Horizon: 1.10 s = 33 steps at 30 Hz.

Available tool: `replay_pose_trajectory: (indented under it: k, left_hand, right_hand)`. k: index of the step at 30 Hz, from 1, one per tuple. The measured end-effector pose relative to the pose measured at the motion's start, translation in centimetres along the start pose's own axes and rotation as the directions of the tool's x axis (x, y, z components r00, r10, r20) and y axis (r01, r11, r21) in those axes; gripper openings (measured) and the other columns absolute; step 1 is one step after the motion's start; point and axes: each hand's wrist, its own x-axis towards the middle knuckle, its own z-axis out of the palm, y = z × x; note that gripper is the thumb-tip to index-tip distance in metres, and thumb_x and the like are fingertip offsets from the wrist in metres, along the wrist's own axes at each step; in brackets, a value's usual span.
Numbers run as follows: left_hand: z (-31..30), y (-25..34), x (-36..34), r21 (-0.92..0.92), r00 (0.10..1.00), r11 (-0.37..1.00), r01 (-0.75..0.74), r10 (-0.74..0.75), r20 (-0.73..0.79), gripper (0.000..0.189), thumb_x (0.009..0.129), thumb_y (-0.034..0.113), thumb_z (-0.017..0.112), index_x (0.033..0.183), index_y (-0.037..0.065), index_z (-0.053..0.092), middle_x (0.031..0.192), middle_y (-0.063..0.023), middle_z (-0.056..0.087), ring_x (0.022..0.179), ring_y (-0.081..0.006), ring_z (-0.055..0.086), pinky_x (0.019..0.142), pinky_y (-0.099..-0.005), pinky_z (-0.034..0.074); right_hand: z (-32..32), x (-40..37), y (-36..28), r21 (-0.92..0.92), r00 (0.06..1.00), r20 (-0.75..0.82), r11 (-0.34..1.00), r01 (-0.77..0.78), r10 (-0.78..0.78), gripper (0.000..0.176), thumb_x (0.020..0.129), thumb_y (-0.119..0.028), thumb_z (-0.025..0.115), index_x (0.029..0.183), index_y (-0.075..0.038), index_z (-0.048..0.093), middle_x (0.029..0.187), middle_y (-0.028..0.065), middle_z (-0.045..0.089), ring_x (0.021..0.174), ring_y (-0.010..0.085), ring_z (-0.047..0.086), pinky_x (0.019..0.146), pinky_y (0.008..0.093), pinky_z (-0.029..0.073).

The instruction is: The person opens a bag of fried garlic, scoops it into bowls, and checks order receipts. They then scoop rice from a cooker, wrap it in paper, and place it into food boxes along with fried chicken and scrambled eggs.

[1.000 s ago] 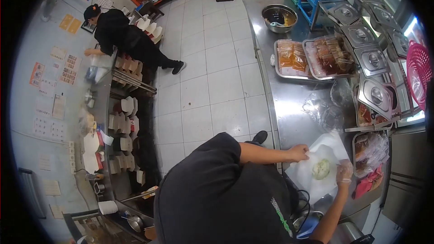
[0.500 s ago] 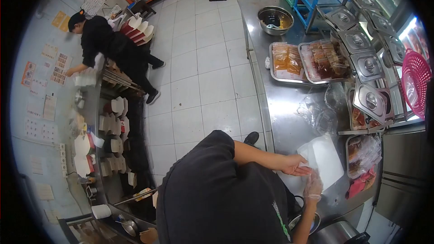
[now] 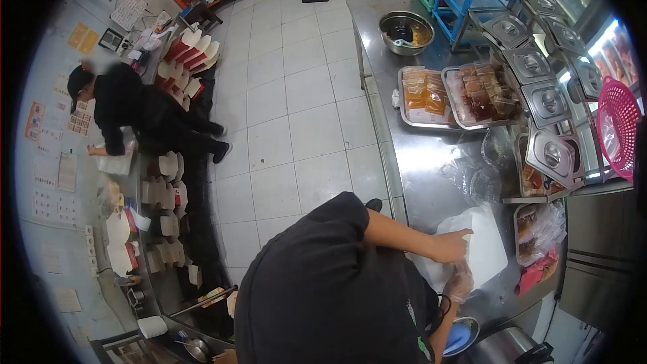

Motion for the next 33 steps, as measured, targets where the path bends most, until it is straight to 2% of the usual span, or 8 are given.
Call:
replay_pose_trajectory:
  k: [3,9,13,19,24,26,28,33]
  left_hand:
    - [3.8,-1.1,0.4,0.003,0.986,0.997,-0.072,0.072,-0.153,0.011,0.069,0.019,0.062,0.063,0.011,0.068,0.068,-0.0062,0.065,0.073,-0.0237,0.063,0.09,-0.0439,0.042]
    - [3.6,-3.3,2.3,-0.393,0.98,0.918,0.05,0.031,0.197,0.02,0.074,0.026,0.065,0.076,0.007,0.071,0.077,-0.0143,0.067,0.077,-0.0287,0.064,0.068,-0.0421,0.049]
    - [5.9,-6.4,4.4,-0.701,0.946,0.71,0.075,0.171,0.275,0.028,0.077,0.029,0.068,0.093,0.007,0.069,0.089,-0.0151,0.067,0.085,-0.0321,0.063,0.073,-0.0411,0.047]
    - [11.4,-11.7,4.8,-0.576,0.814,0.816,-0.045,0.365,0.453,0.045,0.069,0.023,0.074,0.108,0.004,0.063,0.106,-0.0175,0.064,0.103,-0.03,0.058,0.084,-0.04,0.046]
    - [2.5,-8.0,0.7,-0.291,0.91,0.884,0.367,-0.276,0.308,0.039,0.08,0.01,0.053,0.118,0.005,0.054,0.104,-0.0189,0.063,0.094,-0.0331,0.061,0.082,-0.0456,0.046]
    - [-1.4,-3.7,1.0,-0.06,0.968,0.971,0.23,-0.235,-0.093,0.045,0.081,0.013,0.053,0.125,0.007,0.05,0.138,-0.0111,0.042,0.125,-0.027,0.041,0.095,-0.0493,0.038]
    - [-0.3,-1.0,0.3,-0.067,0.977,0.978,-0.196,0.19,-0.096,0.059,0.08,0.022,0.059,0.135,0.005,0.041,0.144,-0.0109,0.036,0.132,-0.026,0.034,0.103,-0.0499,0.03]
    - [2.6,-0.3,-0.8,-0.102,0.953,0.957,-0.27,0.28,0.111,0.077,0.081,0.036,0.062,0.143,0.006,0.027,0.148,-0.0097,0.029,0.137,-0.0237,0.026,0.11,-0.0506,0.018]
  right_hand:
    - [-0.1,-0.1,0.5,0.089,0.995,-0.1,0.995,0.038,-0.029,0.015,0.078,-0.007,0.06,0.092,-0.004,0.064,0.09,0.0169,0.063,0.079,0.0345,0.06,0.069,0.0429,0.047]
    - [-0.3,-0.1,1.2,0.249,0.926,0.121,0.892,-0.378,0.359,0.014,0.081,-0.014,0.063,0.088,-0.002,0.065,0.077,0.0135,0.063,0.068,0.0269,0.058,0.063,0.0379,0.045]
    - [-0.6,0.0,1.8,0.328,0.853,0.226,0.788,-0.521,0.47,0.02,0.084,-0.02,0.062,0.086,0.0,0.065,0.068,0.0105,0.06,0.06,0.0196,0.052,0.059,0.0344,0.043]
    - [2.1,-1.8,4.6,0.478,0.852,0.195,0.712,-0.515,0.486,0.024,0.086,-0.023,0.06,0.086,0.0,0.064,0.069,0.0103,0.06,0.062,0.0189,0.052,0.06,0.0325,0.043]
    - [2.9,-2.9,4.1,0.09,0.934,0.063,0.93,-0.357,0.353,0.03,0.09,-0.028,0.053,0.092,0.001,0.063,0.087,0.0215,0.062,0.078,0.0381,0.056,0.074,0.0434,0.045]
    - [0.7,-0.9,2.1,0.275,0.791,0.256,0.742,-0.611,0.556,0.029,0.088,-0.027,0.055,0.09,0.001,0.062,0.085,0.0233,0.062,0.08,0.0395,0.058,0.072,0.0448,0.044]
    - [-0.2,-0.7,1.6,0.322,0.808,0.192,0.742,-0.588,0.557,0.025,0.087,-0.025,0.056,0.092,-0.001,0.061,0.086,0.0223,0.061,0.08,0.0395,0.058,0.071,0.0422,0.045]
    - [0.1,-1.5,1.2,0.333,0.748,0.064,0.692,-0.64,0.661,0.023,0.081,-0.016,0.062,0.102,-0.006,0.06,0.092,0.015,0.064,0.087,0.0331,0.061,0.081,0.0407,0.046]
